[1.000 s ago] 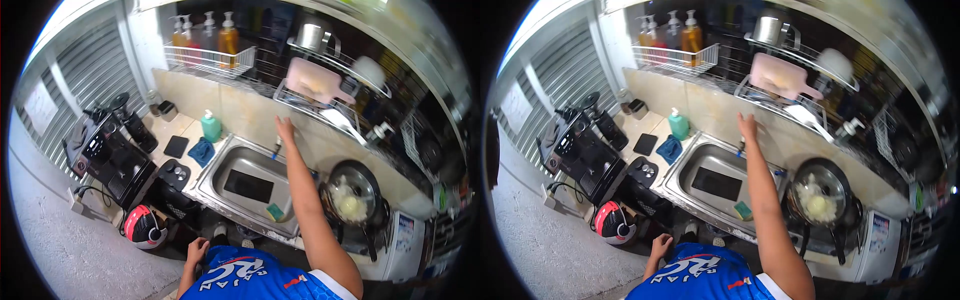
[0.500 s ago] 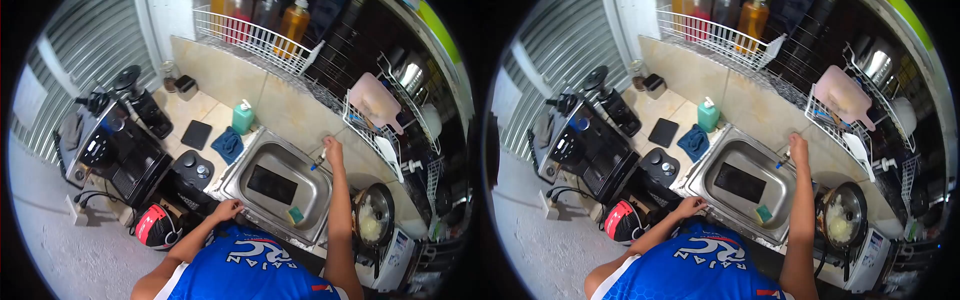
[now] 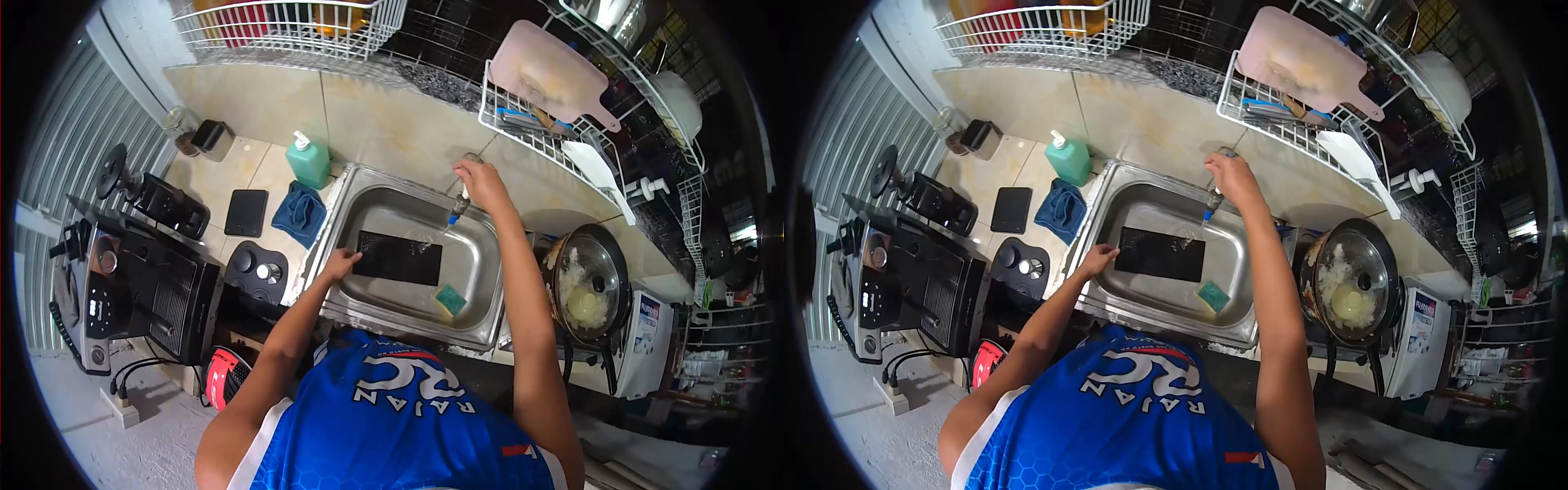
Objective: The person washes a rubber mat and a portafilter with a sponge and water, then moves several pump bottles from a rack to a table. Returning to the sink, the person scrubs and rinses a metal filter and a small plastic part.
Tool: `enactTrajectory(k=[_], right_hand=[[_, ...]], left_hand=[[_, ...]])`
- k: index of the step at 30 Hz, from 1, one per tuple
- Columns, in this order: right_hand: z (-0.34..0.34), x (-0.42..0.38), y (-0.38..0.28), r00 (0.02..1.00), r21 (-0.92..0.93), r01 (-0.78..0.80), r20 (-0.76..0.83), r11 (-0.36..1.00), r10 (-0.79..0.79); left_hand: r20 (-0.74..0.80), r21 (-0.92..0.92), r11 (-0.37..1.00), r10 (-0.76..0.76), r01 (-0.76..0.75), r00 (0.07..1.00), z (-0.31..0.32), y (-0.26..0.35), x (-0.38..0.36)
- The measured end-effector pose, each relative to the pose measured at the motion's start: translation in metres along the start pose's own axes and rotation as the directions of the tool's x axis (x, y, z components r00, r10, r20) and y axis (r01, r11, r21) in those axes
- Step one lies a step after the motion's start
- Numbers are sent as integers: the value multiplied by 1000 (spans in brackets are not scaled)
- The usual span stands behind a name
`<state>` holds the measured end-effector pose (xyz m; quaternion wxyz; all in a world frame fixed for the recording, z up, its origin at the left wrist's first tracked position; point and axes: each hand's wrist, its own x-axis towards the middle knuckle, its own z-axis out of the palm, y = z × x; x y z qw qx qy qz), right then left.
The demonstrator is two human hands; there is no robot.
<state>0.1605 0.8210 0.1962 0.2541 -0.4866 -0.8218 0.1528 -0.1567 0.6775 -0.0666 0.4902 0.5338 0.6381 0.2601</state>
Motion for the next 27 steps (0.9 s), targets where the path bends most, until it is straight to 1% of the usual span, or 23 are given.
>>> enactTrajectory(k=[2, 3, 4, 5, 7, 8, 9, 10, 11, 12, 13, 14, 15, 16, 17, 18, 20, 21, 22, 24, 25, 26, 27], right_hand=[[-8, -4, -16, 988, 74, -157, 19, 985, 156], [-3, -8, -10, 987, 71, -159, 20, 985, 158], [8, -16, 0, 948, 312, -88, -264, 946, 176], [25, -30, 12, 825, 508, 50, -507, 860, 252], [64, -84, 50, 687, 732, -185, -381, 655, 619], [95, -116, 79, 653, 778, -278, -277, 563, 705], [123, -148, 91, 656, 646, -451, -227, 615, 720], [164, -191, 134, 579, 465, -754, 134, 465, 805], [196, -223, 152, 517, 481, -804, 278, 349, 809], [221, -240, 157, 476, 431, -839, 284, 333, 832], [244, -256, 161, 428, 376, -873, 287, 310, 857], [274, -272, 184, 429, 369, -876, 302, 311, 851], [309, -291, 208, 477, 343, -854, 216, 392, 852], [304, -276, 187, 523, 309, -828, 128, 468, 842], [292, -260, 170, 487, 171, -868, 108, 466, 867], [280, -242, 157, 483, 166, -872, 126, 461, 867], [269, -213, 135, 380, -47, -917, 205, 397, 902], [266, -204, 128, 320, -87, -934, 230, 346, 919], [276, -213, 132, 305, -95, -938, 236, 335, 922], [288, -204, 139, 339, -280, -872, 244, 401, 909], [290, -204, 138, 400, -254, -851, 253, 459, 881], [287, -205, 140, 390, -259, -855, 247, 449, 887], [281, -208, 141, 442, -155, -854, 285, 496, 850]], left_hand=[[35, 144, 985, -106, 100, 994, 12, -18, 26], [37, 142, 985, -106, 100, 994, 17, -18, 33], [-27, 188, 972, -138, 140, 990, 23, -16, 38], [-92, 229, 955, -172, 189, 981, 27, -18, 40], [-100, 227, 943, -227, 245, 969, 30, -23, 44], [-99, 232, 928, -276, 292, 956, 33, -21, 47], [-65, 182, 912, -361, 367, 930, 31, -14, 43], [-64, 175, 906, -380, 385, 923, 36, -22, 40], [-58, 145, 914, -373, 378, 926, 39, -31, 43], [-52, 116, 922, -366, 369, 929, 41, -37, 46], [-36, 84, 912, -401, 403, 915, 41, -35, 45], [-44, 79, 905, -415, 417, 909, 42, -30, 45], [-62, 58, 906, -415, 419, 908, 44, -24, 42], [-78, 37, 907, -416, 419, 906, 48, -26, 41], [-36, 1, 923, -384, 384, 923, 49, -28, 41], [-38, 2, 916, -401, 401, 915, 48, -29, 43], [251, -22, 856, -496, 517, 831, 43, -28, 48], [259, -16, 845, -513, 534, 819, 51, -33, 41], [148, 124, 854, -519, 505, 842, 62, -40, 38], [-75, 399, 811, -436, 428, 897, 72, -37, 50], [-108, 360, 833, -410, 420, 906, 77, -35, 48], [-96, 362, 835, -409, 414, 908, 79, -33, 48], [-50, 334, 852, -412, 404, 910, 84, -40, 47]])
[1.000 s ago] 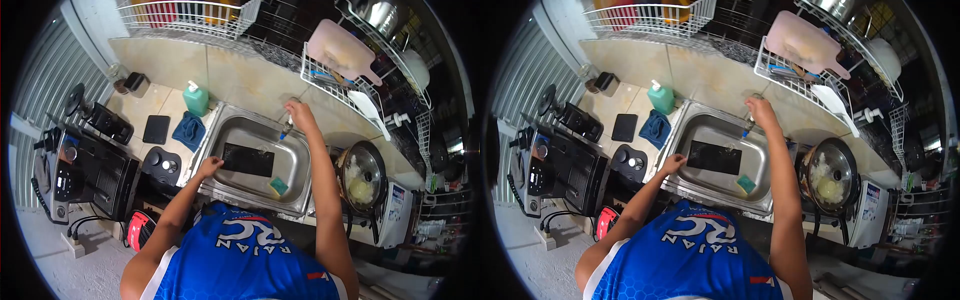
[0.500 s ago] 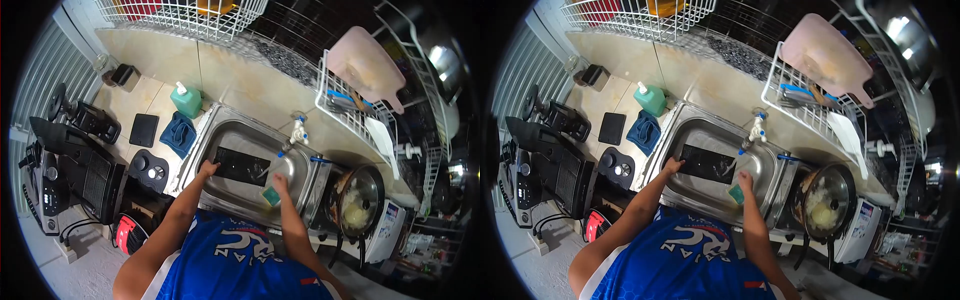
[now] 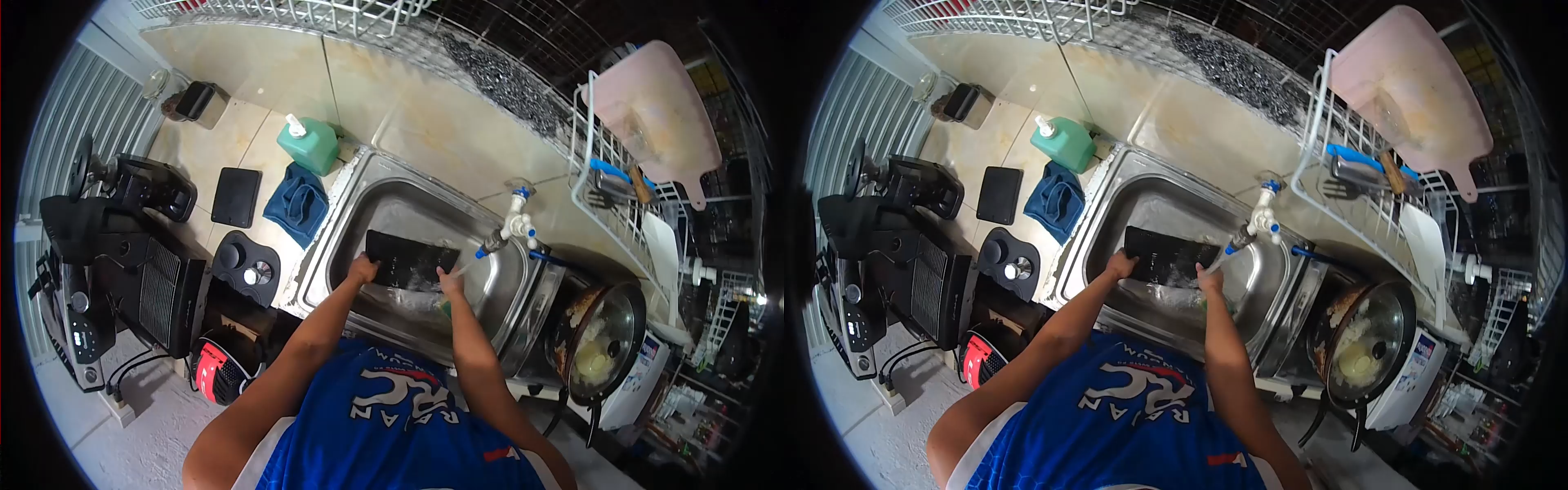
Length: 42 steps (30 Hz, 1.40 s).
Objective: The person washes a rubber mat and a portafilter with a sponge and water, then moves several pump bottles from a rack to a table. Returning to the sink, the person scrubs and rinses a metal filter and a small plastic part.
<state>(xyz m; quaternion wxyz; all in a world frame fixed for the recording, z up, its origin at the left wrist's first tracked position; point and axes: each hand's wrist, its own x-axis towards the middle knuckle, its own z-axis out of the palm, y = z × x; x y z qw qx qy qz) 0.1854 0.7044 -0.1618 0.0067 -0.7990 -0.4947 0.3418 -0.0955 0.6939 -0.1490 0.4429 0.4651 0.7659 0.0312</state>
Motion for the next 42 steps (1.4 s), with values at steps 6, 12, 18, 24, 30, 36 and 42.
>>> enactTrajectory(k=[6, 12, 18, 24, 30, 36, 42], right_hand=[[-101, -59, -6, 976, 300, 217, -92, 929, -198], [-191, -106, 5, 971, 452, -218, 190, 865, 146], [-147, -122, 30, 919, 565, -345, 365, 749, 148], [-67, -89, 36, 962, 692, 189, 12, 697, -273], [-27, -64, 59, 961, 360, 238, 49, 902, -273], [-48, -128, 73, 951, -452, 310, 170, 837, -260], [-19, -98, 85, 996, -541, 88, 44, 837, -76]], left_hand=[[366, 34, 951, 275, -308, 889, 47, -12, 12], [636, -536, 726, 13, 431, 771, 41, 27, -41], [512, -707, 636, 159, 309, 844, -57, 42, -55], [265, -708, 699, 390, -96, 882, -120, 81, -85], [-5, -544, 685, 575, -485, 818, -128, 103, -96], [-243, 111, 786, 615, -609, 750, -120, 87, -93], [-213, 27, 808, 580, -588, 787, -117, 58, -76]])
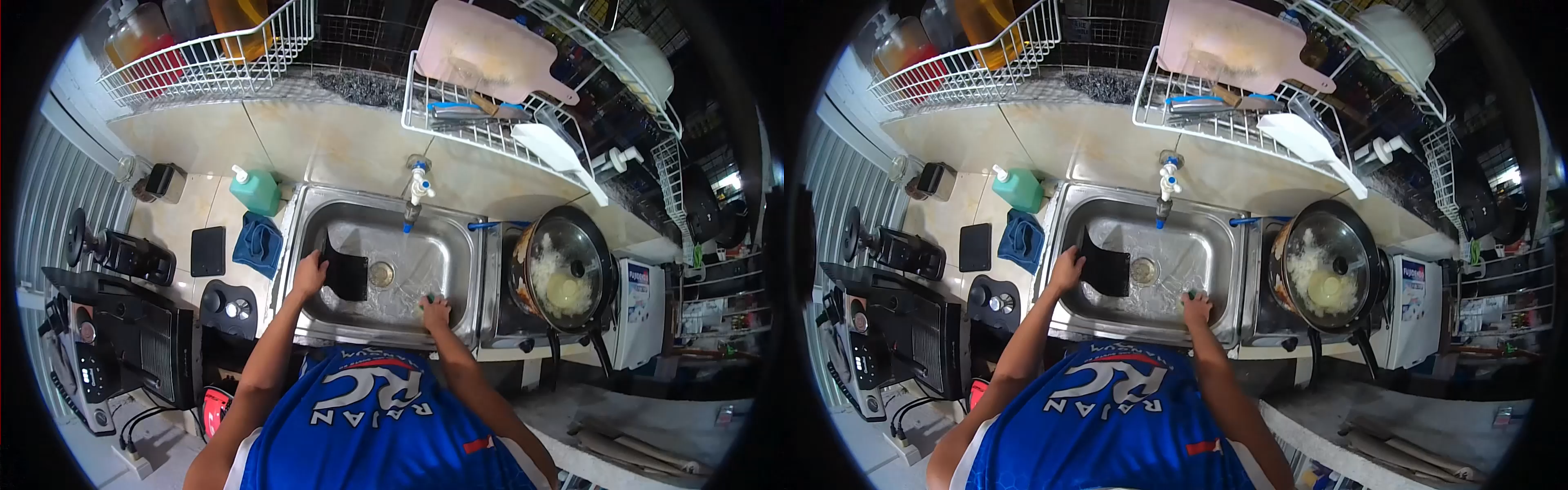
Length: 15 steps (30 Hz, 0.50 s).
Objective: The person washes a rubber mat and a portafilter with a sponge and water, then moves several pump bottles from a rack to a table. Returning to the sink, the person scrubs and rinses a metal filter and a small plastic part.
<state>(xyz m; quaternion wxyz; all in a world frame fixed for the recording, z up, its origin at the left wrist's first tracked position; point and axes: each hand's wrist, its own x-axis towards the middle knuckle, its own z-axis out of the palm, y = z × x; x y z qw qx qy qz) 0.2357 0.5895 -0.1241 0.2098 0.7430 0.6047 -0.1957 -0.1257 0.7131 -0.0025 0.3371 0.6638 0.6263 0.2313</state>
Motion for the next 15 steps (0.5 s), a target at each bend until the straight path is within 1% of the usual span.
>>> enactTrajectory(k=[1, 2, 3, 4, 5, 6, 7, 8, 9, 10, 11, 12, 13, 14, 15], right_hand=[[21, 13, -2, 998, -28, -65, 2, 998, 65], [13, 7, -4, 995, 12, -94, -40, 996, 94], [1, -1, -6, 996, 26, -90, -21, 996, 91], [-21, -11, -7, 996, 199, -86, 50, 976, 78], [-43, -18, -5, 992, 365, -96, 110, 926, 59], [-52, -24, 0, 990, 375, -110, 120, 921, 69], [-58, -32, 7, 998, 365, -63, 25, 929, 57], [-66, -39, 15, 996, 345, -13, -76, 939, 41], [-74, -52, 23, 996, 345, -21, -72, 938, 49], [-81, -66, 30, 995, 321, -45, -70, 946, 71], [-88, -80, 34, 994, 296, -67, -68, 953, 91], [-95, -97, 36, 994, 298, -70, -62, 952, 92], [-102, -113, 38, 995, 250, -41, -74, 967, 62], [-102, -123, 39, 996, 200, -12, -82, 980, 29], [-97, -127, 39, 997, 203, -11, -78, 979, 27]], left_hand=[[-6, 1, 1000, -2, 2, 1000, -1, 3, 1], [5, -1, 1000, -17, 17, 1000, -5, 6, -5], [24, 3, 999, -33, 33, 999, -10, 8, -13], [8, -11, 1000, -22, 22, 1000, -14, 13, -18], [46, 8, 998, -67, 67, 997, -13, 8, -19], [77, -30, 994, -107, 109, 991, -18, 13, -22], [112, -70, 985, -146, 155, 983, -21, 18, -27], [123, -71, 986, -142, 151, 982, -12, 6, -29], [34, -87, 994, -58, 61, 998, 2, -15, -31], [-58, -95, 995, 22, -28, 998, 5, -20, -33], [-53, -95, 995, 20, -25, 998, 9, -25, -35], [14, -60, 997, -46, 47, 999, 6, -19, -36], [76, -19, 993, -116, 118, 990, 6, -15, -37], [66, 0, 994, -111, 111, 992, 8, -14, -38], [68, 4, 993, -115, 115, 991, 7, -8, -40]])
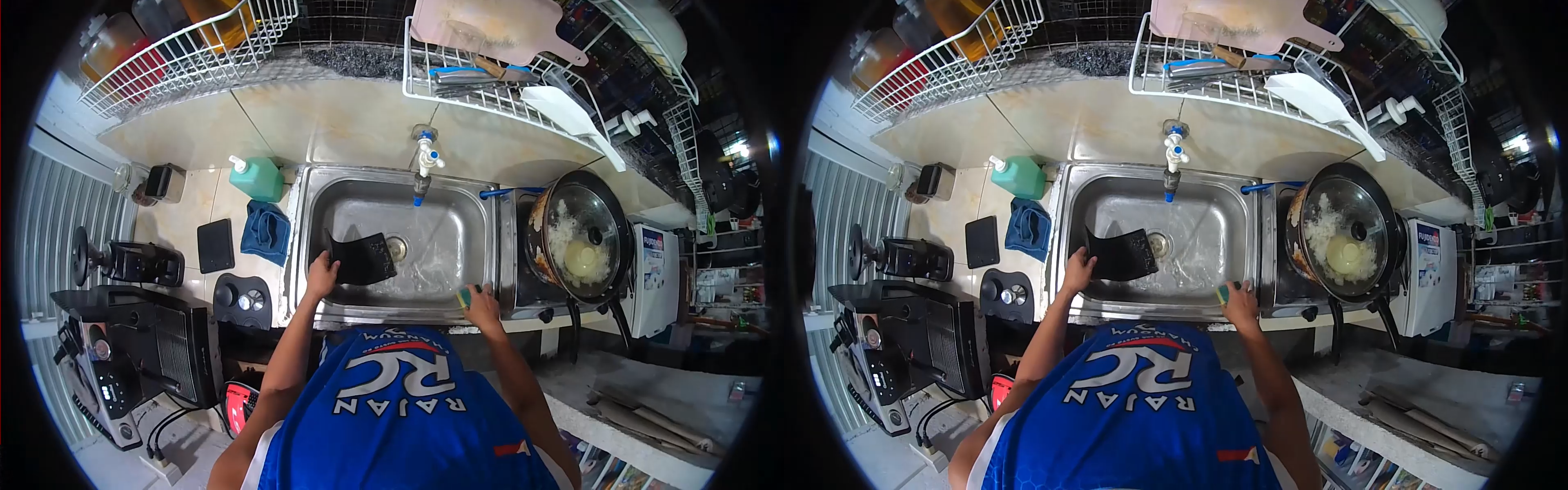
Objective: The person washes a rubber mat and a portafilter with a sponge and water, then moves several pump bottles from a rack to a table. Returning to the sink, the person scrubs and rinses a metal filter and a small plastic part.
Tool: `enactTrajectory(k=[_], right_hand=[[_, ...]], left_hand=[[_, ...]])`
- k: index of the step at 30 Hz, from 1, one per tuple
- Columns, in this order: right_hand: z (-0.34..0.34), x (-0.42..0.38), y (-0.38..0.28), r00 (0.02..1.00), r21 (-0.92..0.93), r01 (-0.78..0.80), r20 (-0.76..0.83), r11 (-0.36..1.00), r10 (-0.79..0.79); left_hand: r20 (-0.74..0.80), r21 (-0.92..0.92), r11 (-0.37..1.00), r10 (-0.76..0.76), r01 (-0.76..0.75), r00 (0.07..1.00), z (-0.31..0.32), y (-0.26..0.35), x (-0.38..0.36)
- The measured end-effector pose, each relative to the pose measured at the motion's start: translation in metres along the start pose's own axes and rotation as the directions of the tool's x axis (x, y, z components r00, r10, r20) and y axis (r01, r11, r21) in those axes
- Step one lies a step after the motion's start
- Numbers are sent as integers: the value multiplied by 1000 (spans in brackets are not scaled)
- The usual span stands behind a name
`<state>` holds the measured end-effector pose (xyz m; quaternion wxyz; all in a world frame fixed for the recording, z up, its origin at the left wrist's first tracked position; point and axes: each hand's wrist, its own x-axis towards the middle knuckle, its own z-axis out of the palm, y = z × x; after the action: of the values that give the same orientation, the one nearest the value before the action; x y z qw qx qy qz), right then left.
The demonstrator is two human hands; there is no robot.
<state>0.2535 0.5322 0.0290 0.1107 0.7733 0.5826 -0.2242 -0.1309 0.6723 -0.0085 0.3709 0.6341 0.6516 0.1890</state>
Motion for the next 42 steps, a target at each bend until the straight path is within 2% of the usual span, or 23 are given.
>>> enactTrajectory(k=[4, 6, 7, 8, 10, 12, 14, 15, 17, 20, 21, 23, 24, 26, 27, 30, 31, 33, 34, 35, 37, 41, 42], right_hand=[[-7, 0, -14, 996, -8, -79, 32, 997, 79], [-15, 7, -33, 978, -38, 94, -182, 995, -99], [-25, 19, -46, 940, 153, 233, -291, 960, -181], [-43, 38, -63, 880, 317, 380, -413, 869, -234], [-97, 59, -106, 711, 560, 573, -703, 599, -23], [-156, 70, -140, 658, 630, 679, -750, 377, 68], [-211, 81, -169, 382, 297, 808, -922, 509, -69], [-224, 95, -174, 378, 294, 806, -924, 514, -65], [-241, 116, -182, 631, 363, 735, -675, 572, -383], [-237, 144, -183, 632, 420, 772, -580, 476, -513], [-234, 143, -188, 627, 416, 777, -576, 473, -524], [-221, 134, -198, 751, 543, 623, -617, 563, -235], [-212, 136, -198, 754, 543, 621, -611, 566, -241], [-185, 149, -194, 721, 709, 685, -693, -165, 13], [-158, 146, -184, 720, 683, 656, -694, -320, -6], [-31, 162, -147, 902, 887, 419, -382, -193, 202], [41, 177, -125, 904, 898, 334, -391, 285, 174], [66, 151, -126, 998, 880, 32, -5, 474, -59], [76, 150, -125, 954, 835, -79, 222, 545, -201], [83, 150, -119, 955, 838, -84, 221, 539, -195], [83, 144, -111, 926, 921, -188, 281, 340, -251], [70, 137, -110, 848, 917, -392, 328, -77, -415], [69, 137, -110, 826, 879, -444, 327, -173, -460]], left_hand=[[-7, -64, 998, 11, -12, 1000, -3, 9, -5], [33, -44, 999, 11, -10, 999, -6, 12, -6], [21, -56, 998, 17, -16, 1000, -3, 9, -6], [16, -52, 999, 14, -13, 1000, 0, 2, -5], [25, -141, 990, 27, -23, 999, 4, -13, -5], [38, -102, 995, -1, 5, 999, -1, -15, -11], [35, -136, 990, -19, 24, 999, 1, -26, -10], [38, -137, 990, -12, 17, 999, -2, -23, -11], [56, -86, 996, -23, 27, 998, -9, -17, -18], [27, -189, 981, -32, 36, 999, -3, -25, -21], [18, -196, 980, -38, 41, 999, 1, -31, -19], [60, -176, 982, -55, 65, 997, 10, -42, -18], [61, -181, 981, -62, 73, 996, 15, -42, -20], [-116, -173, 974, 129, -148, 985, 19, -31, -22], [-58, -167, 981, 86, -94, 995, 0, 9, -29], [56, -395, 911, 151, -117, 987, -1, 59, -24], [144, -425, 903, 144, -70, 979, -17, 92, -28], [196, -622, 779, 250, -77, 948, -16, 123, -24], [203, -619, 782, 249, -73, 947, -20, 136, -26], [250, -663, 746, 288, -54, 924, -26, 149, -28], [280, -777, 629, 336, 7, 899, -46, 185, -35], [255, -641, 766, 271, -47, 928, -47, 158, -19], [181, -718, 695, 233, -33, 956, -45, 151, -14]])
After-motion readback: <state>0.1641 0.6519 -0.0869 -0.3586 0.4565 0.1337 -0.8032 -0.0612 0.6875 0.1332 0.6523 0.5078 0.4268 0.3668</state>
